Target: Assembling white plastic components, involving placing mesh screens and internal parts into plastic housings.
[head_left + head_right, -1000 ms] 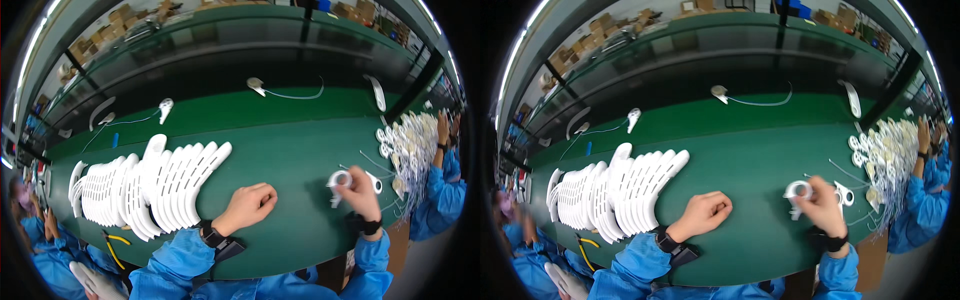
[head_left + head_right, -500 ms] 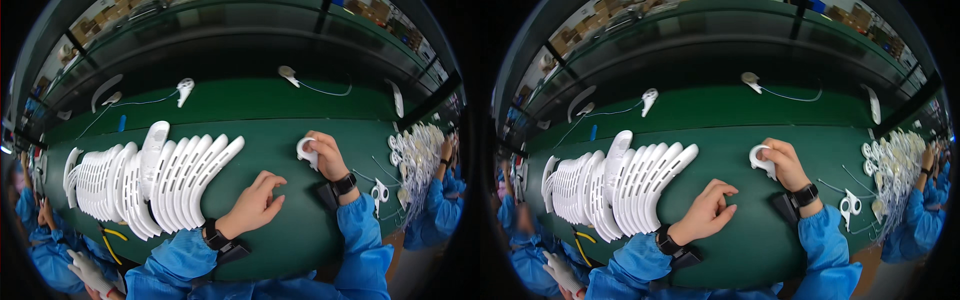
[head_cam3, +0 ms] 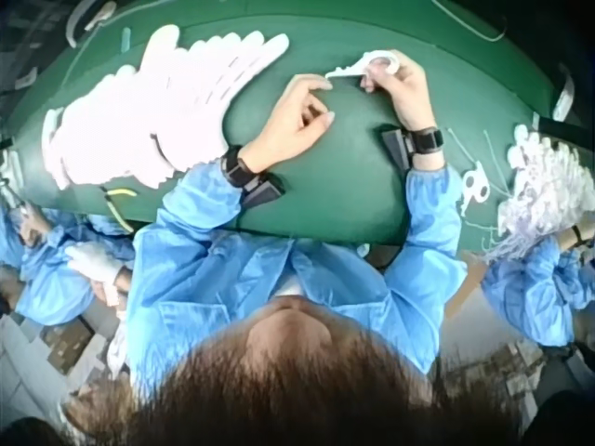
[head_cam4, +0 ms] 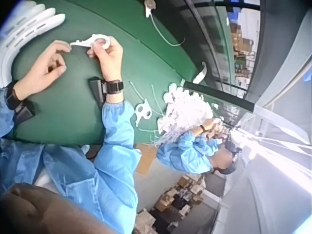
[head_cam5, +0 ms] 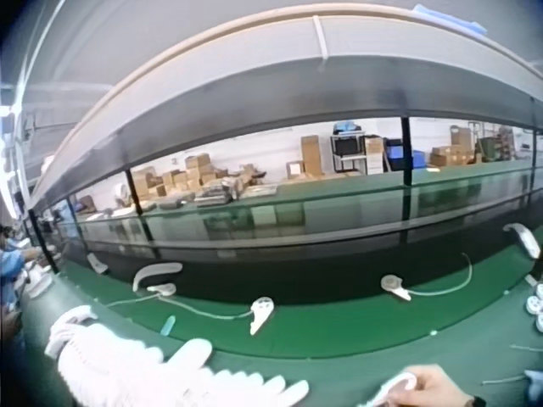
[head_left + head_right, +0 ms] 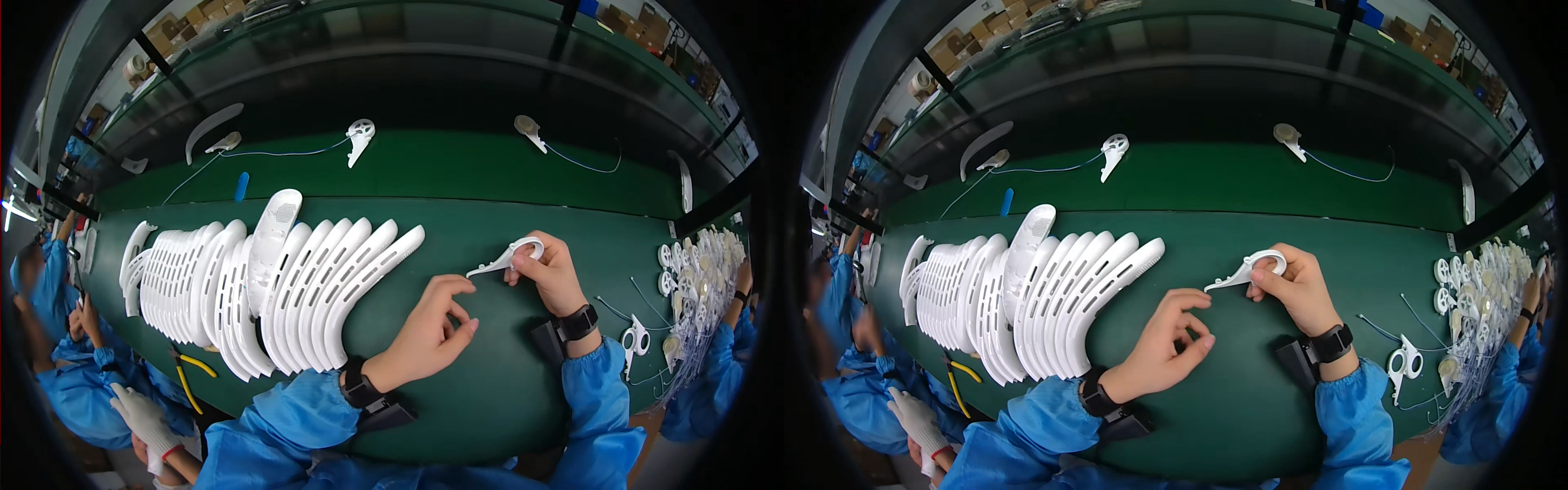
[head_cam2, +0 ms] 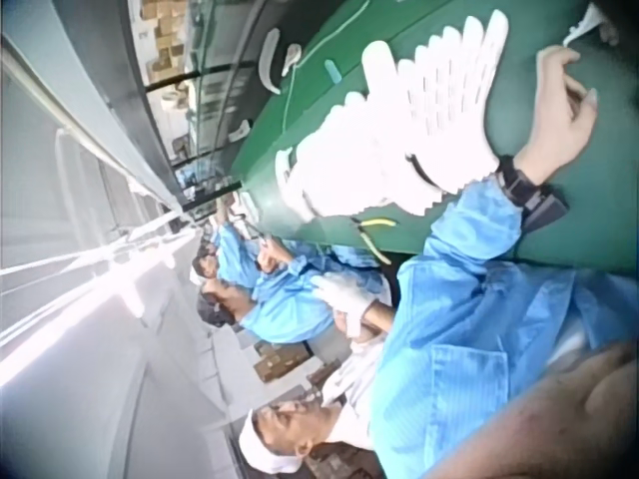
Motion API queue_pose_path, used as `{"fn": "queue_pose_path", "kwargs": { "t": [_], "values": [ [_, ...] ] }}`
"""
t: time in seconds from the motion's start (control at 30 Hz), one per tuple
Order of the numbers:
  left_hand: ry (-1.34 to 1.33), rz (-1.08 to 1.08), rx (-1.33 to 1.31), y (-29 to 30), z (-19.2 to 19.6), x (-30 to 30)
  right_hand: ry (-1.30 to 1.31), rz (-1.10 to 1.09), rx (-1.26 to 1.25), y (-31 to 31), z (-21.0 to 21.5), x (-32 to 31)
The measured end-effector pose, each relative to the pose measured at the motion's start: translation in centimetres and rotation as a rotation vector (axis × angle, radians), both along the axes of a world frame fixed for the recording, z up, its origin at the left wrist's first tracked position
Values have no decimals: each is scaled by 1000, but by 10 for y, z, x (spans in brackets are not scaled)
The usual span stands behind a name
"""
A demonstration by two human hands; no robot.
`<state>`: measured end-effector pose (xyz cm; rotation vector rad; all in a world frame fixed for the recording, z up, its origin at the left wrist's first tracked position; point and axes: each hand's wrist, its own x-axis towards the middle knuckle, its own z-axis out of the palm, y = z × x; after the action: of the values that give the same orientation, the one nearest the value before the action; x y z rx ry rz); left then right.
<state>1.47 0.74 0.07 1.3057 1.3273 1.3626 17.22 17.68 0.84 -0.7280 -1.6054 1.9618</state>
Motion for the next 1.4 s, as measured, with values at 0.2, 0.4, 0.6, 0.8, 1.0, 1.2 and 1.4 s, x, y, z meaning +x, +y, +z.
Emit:
{"fn": "queue_pose_path", "kwargs": {
  "t": [0.2, 0.4, 0.6, 0.8, 1.0, 1.2, 1.4],
  "values": [
    [-300, 107, -57, -2, -5, 0, 23, 71, -38, 0, 1, 1],
    [-226, 41, -185, -2, -3, 1, -3, 96, -72, 0, 3, 3],
    [-158, -18, -190, -2, -1, 0, -8, 118, -65, 2, 1, 3],
    [-91, -19, -135, -3, -4, 1, -20, 85, -78, 0, 1, 0],
    [-20, -10, -78, -5, -6, 1, -45, 71, -91, -1, 3, 0],
    [102, -7, -6, -6, -7, 1, -65, 198, -104, 7, 4, 6],
    [85, -7, -6, -6, -7, -1, -95, 178, -127, 3, 9, 0]
  ]
}}
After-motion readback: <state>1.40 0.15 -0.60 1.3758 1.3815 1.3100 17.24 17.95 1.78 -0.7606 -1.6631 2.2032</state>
